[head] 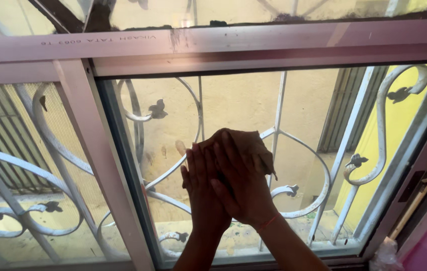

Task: The person cleans a window by wiping its metal frame and glass panes with a cloth.

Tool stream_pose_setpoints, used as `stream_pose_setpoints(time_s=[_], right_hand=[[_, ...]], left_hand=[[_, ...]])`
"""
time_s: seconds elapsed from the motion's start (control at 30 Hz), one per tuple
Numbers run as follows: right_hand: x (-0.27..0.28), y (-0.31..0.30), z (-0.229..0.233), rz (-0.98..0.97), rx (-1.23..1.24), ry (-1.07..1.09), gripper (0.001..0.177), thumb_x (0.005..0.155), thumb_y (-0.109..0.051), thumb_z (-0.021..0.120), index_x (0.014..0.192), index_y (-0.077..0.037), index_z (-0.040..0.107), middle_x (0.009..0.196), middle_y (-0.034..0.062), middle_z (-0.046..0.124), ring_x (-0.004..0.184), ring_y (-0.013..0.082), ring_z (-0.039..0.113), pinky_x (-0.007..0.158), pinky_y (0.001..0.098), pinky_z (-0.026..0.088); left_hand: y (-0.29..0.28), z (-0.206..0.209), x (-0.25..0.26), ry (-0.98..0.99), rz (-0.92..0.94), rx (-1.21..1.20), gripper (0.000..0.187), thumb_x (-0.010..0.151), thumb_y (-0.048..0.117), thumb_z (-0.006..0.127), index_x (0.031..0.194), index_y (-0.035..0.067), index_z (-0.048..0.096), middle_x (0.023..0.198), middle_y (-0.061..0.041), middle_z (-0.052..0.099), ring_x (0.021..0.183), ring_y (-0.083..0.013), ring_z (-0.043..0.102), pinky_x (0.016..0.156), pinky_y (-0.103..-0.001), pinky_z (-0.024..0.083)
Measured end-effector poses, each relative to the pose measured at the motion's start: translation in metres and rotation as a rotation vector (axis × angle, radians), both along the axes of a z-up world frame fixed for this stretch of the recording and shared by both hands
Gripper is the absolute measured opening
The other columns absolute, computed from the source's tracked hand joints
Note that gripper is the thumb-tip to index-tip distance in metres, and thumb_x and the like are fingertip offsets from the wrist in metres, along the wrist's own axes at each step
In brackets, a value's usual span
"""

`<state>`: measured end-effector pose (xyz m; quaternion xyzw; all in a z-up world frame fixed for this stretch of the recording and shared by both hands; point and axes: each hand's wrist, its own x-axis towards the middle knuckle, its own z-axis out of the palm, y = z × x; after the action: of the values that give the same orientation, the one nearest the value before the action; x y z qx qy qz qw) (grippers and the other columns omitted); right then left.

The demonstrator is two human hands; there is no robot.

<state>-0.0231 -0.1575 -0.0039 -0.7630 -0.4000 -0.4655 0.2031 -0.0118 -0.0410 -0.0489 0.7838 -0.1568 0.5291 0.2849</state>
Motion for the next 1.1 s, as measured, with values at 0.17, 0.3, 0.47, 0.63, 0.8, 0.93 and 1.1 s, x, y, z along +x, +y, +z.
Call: stream_pose_setpoints(time_s=[0.17, 0.3, 0.47, 0.63, 0.8, 0.93, 1.1], right_hand=[[0.007, -0.028, -0.018, -0.109, 0.011, 0.030, 0.063, 0.106, -0.037, 0.044, 0.158, -0.003, 0.040, 0.171, 0.0191, 0.029, 0.151, 0.0420, 0.038, 0.123, 0.0535, 0.028], [0.016, -0.060, -0.035, -0.249, 0.015, 0.048, 0.069, 0.102, -0.042, 0.042, 0.158, -0.002, 0.038, 0.168, 0.0228, 0.025, 0.145, 0.0452, 0.036, 0.118, 0.0584, 0.021], [0.025, -0.112, -0.060, -0.198, 0.172, 0.129, 0.076, 0.108, -0.044, 0.030, 0.164, 0.004, 0.015, 0.173, 0.0303, 0.005, 0.161, 0.0457, 0.007, 0.128, 0.0573, 0.003], [0.020, -0.149, -0.075, -0.260, 0.344, 0.098, 0.075, 0.108, -0.044, 0.028, 0.165, 0.001, 0.005, 0.174, 0.0240, -0.003, 0.163, 0.0385, -0.006, 0.130, 0.0524, -0.004], [0.025, -0.164, -0.077, -0.346, 0.498, 0.134, 0.070, 0.111, -0.038, 0.021, 0.166, -0.001, -0.002, 0.175, 0.0203, -0.013, 0.164, 0.0357, -0.015, 0.131, 0.0501, -0.009], [0.039, -0.167, -0.072, -0.220, 0.677, 0.081, 0.069, 0.115, -0.038, 0.020, 0.167, -0.004, -0.011, 0.177, 0.0143, -0.017, 0.166, 0.0296, -0.018, 0.135, 0.0461, -0.012], [0.057, -0.153, -0.058, -0.051, 0.922, 0.051, 0.070, 0.115, -0.040, 0.023, 0.169, -0.008, -0.009, 0.179, 0.0092, -0.016, 0.167, 0.0263, -0.017, 0.136, 0.0430, -0.012]], left_hand=[[-0.024, -0.008, 0.002, 0.051, -0.025, 0.045, 0.073, 0.099, 0.025, 0.049, 0.162, -0.001, 0.023, 0.170, -0.026, 0.016, 0.159, -0.0440, 0.006, 0.125, -0.060, 0.003], [-0.052, -0.014, 0.003, 0.090, -0.018, 0.122, 0.068, 0.102, 0.025, 0.046, 0.163, 0.003, 0.026, 0.171, -0.024, 0.019, 0.160, -0.0417, 0.009, 0.126, -0.058, 0.005], [-0.098, -0.009, 0.001, 0.114, -0.106, 0.283, 0.066, 0.103, 0.025, 0.043, 0.165, 0.005, 0.027, 0.171, -0.019, 0.023, 0.159, -0.0382, 0.015, 0.126, -0.055, 0.009], [-0.134, 0.011, -0.004, 0.203, -0.370, 0.315, 0.063, 0.102, 0.020, 0.044, 0.164, 0.013, 0.034, 0.172, -0.007, 0.030, 0.160, -0.0272, 0.021, 0.127, -0.050, 0.015], [-0.154, 0.028, 0.009, 0.018, -0.348, 0.543, 0.062, 0.100, 0.019, 0.049, 0.161, 0.016, 0.037, 0.173, 0.000, 0.034, 0.161, -0.0164, 0.027, 0.130, -0.041, 0.022], [-0.162, 0.050, 0.029, -0.150, -0.352, 0.743, 0.060, 0.105, 0.021, 0.051, 0.163, 0.014, 0.039, 0.171, 0.001, 0.035, 0.161, -0.0133, 0.028, 0.135, -0.037, 0.021], [-0.162, 0.076, 0.041, -0.187, -0.439, 0.854, 0.052, 0.104, 0.023, 0.052, 0.154, 0.013, 0.048, 0.165, -0.002, 0.042, 0.157, -0.0159, 0.032, 0.135, -0.040, 0.021]])
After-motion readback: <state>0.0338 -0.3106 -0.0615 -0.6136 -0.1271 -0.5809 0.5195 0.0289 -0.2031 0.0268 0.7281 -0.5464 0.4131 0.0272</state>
